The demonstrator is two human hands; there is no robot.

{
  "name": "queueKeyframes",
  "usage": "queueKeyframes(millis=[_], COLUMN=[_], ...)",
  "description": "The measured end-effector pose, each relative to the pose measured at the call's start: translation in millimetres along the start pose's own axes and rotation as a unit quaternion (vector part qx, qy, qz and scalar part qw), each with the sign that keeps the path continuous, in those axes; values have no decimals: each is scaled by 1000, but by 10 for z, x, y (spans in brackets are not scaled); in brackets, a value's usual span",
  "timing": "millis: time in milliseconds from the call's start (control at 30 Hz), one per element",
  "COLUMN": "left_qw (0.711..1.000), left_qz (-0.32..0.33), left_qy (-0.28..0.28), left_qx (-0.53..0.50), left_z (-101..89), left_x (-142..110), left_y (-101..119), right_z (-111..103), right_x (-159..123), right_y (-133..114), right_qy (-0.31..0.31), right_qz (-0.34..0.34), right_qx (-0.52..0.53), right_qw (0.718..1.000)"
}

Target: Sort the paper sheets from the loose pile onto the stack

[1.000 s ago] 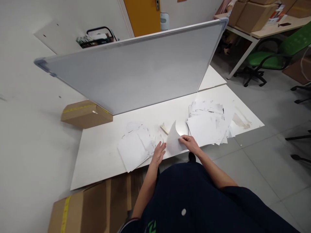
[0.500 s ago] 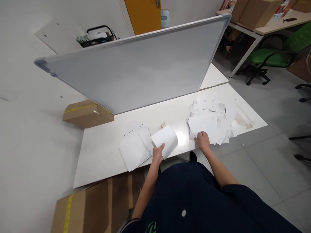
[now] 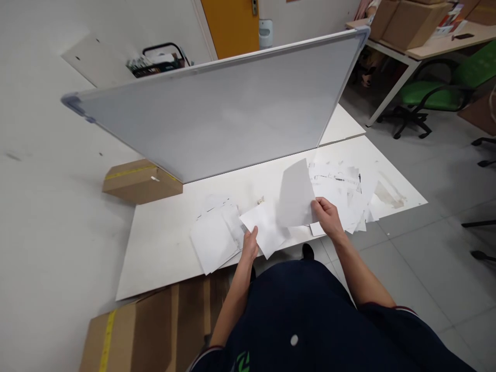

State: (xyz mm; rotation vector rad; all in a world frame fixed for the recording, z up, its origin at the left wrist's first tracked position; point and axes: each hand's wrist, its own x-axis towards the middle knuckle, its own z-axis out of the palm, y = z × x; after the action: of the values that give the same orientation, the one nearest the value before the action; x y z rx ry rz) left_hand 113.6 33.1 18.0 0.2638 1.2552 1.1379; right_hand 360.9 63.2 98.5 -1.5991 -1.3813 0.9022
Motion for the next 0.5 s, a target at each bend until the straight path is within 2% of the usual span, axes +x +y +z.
queueKeyframes(millis=[100, 300, 433, 500], left_qw=[1000, 998, 996, 990], left_qz=[-5, 12, 55, 96], left_qy=[-24, -64, -65, -65], left_qx=[-13, -26, 35, 83], left_z=[32, 103, 105, 70], left_x=[-35, -147, -155, -134], left_y=[52, 132, 134, 133], right_z=[194, 599, 675, 661], right_x=[12, -55, -121, -103], right_y=[54, 369, 365, 359], right_qy=[-49, -84, -135, -131], right_qz=[56, 67, 68, 60], right_qx=[42, -45, -53, -55], right_qw=[996, 993, 987, 988])
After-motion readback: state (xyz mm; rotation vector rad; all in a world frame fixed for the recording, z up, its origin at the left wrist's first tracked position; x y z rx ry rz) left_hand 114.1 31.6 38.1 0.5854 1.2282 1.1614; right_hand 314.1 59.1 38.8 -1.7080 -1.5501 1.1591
